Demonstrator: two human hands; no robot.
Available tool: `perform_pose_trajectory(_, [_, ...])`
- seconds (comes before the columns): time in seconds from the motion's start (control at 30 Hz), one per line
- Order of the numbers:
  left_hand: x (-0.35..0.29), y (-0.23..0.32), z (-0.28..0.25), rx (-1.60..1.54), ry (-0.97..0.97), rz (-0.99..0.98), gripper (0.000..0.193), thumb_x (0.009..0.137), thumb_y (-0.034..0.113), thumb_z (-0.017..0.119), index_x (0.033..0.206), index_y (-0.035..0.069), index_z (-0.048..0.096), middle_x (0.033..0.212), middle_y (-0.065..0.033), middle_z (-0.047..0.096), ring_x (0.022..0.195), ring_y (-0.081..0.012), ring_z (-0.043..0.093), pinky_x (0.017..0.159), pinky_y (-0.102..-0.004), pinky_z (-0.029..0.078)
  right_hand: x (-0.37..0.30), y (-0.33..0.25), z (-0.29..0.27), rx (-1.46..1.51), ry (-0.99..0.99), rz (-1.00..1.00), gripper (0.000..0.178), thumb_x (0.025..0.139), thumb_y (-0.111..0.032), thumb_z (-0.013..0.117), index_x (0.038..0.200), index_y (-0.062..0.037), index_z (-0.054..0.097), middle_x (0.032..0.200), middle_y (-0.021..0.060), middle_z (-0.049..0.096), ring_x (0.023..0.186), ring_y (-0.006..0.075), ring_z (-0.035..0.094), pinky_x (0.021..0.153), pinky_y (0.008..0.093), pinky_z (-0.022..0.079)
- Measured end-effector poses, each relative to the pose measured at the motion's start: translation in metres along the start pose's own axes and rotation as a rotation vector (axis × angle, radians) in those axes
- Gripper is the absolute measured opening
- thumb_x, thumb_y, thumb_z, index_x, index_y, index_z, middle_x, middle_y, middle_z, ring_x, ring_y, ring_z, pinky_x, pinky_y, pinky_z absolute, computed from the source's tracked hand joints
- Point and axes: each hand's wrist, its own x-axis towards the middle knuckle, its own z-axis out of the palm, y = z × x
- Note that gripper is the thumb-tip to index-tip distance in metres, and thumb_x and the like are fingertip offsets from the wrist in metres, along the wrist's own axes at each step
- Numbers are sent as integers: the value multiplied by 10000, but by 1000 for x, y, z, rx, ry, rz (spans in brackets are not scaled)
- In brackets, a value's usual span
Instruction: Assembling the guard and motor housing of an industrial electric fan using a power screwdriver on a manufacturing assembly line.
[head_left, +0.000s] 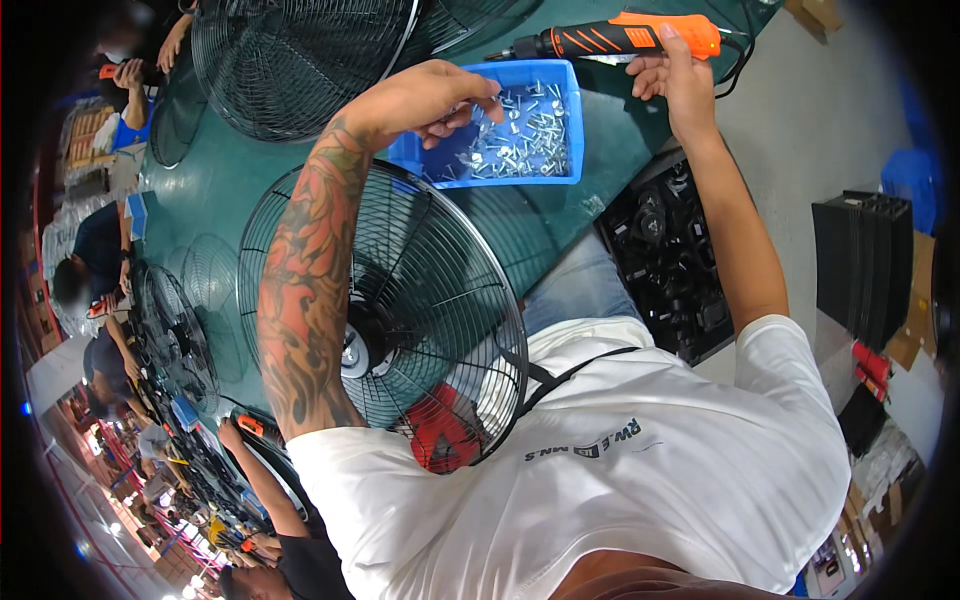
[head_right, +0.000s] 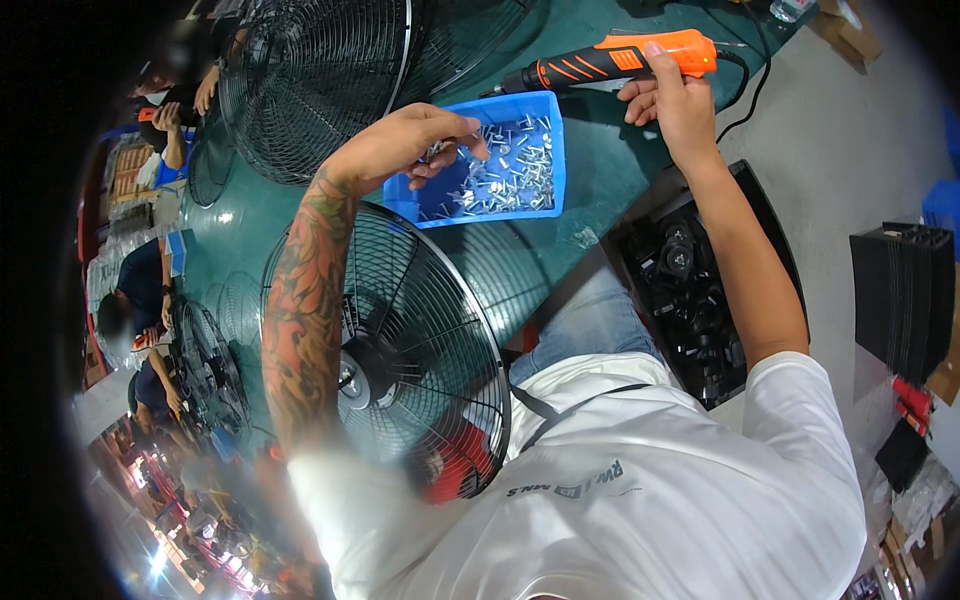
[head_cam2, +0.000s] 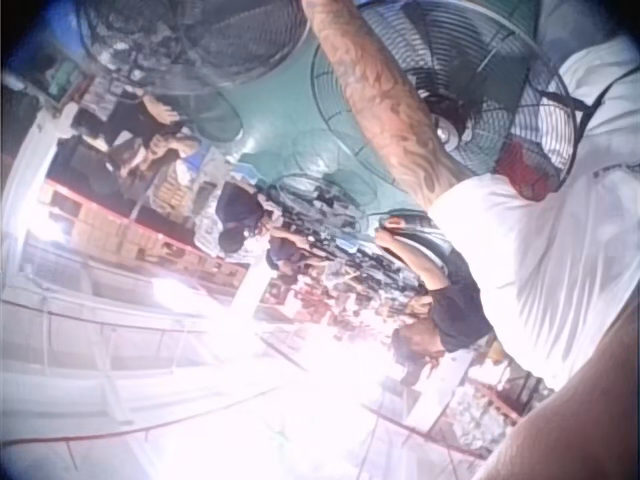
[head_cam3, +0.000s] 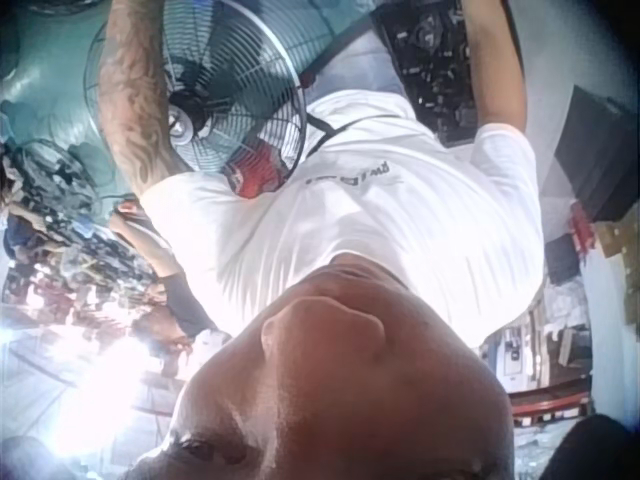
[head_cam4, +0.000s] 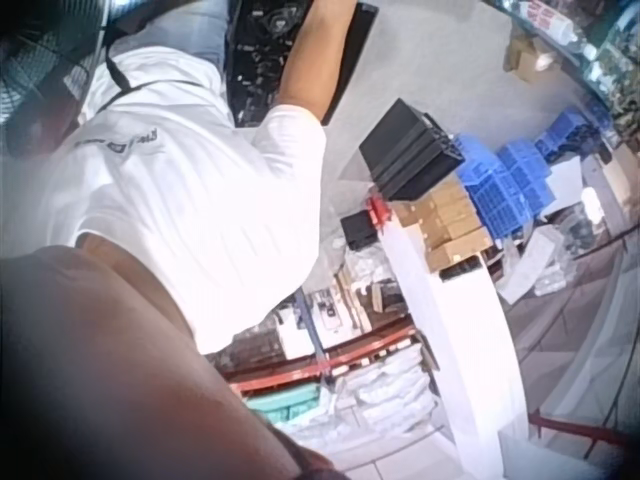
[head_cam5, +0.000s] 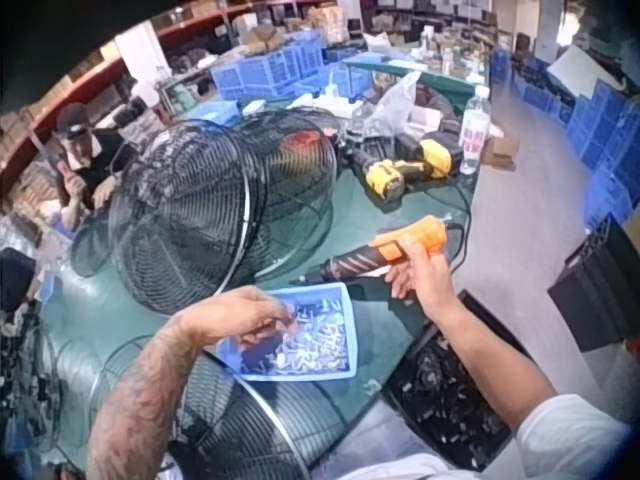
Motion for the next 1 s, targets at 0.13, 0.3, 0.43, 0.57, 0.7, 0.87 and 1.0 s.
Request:
perform_pose_trajectory(0.13, [-4,2,-1,-45,30,-18,422,1022,340,507,1053,0,754,621,25,498,503,-82,428,461,-257,378,0,-3,2,-1,9,5,518,1013,-499,565,1097,1,676,786,125,713,567,146,664,535,239,516])
perform_pose_trajectory(0.3, [-13,3,-3,-236,-26,118,413,1010,267,460,1073,-32,737,650,12,516,530,-86,431,453,-255,357,-1,2,3,26,47,-45,518,1016,-485,563,1123,13,660,937,153,737,629,192,696,553,254,533])
perform_pose_trajectory(0.43, [-29,9,0,-278,7,182,384,1007,248,475,1078,-18,742,667,21,523,532,-76,420,454,-245,337,7,9,-9,265,94,18,500,1035,-475,508,1180,-7,607,1084,149,718,804,264,714,678,341,573])
perform_pose_trajectory(0.57, [-68,13,12,-190,135,279,311,1004,219,536,1044,-2,752,674,45,522,562,-49,411,492,-225,336,21,-14,-23,666,344,90,570,1002,-567,473,1141,-36,630,934,112,656,774,231,587,677,359,500])
perform_pose_trajectory(0.7, [-127,1,67,240,525,559,236,997,220,655,940,4,732,727,-22,645,616,-144,567,580,-304,462,1,-81,-19,955,238,62,609,959,-590,487,1107,-12,610,968,126,609,802,242,579,675,351,493])
perform_pose_trajectory(0.87, [-179,-17,127,567,681,671,229,906,251,767,898,47,666,755,-107,633,649,-326,627,572,-408,498,-56,-151,46,1349,-688,409,567,932,-465,619,1233,10,541,1138,145,546,710,181,557,665,343,491])
perform_pose_trajectory(1.0, [-199,-39,150,587,710,665,229,889,243,780,871,53,652,709,-79,592,601,-281,608,522,-385,474,-106,-173,93,1131,-784,-64,534,856,-363,735,1184,2,523,1098,103,535,570,102,553,608,267,476])
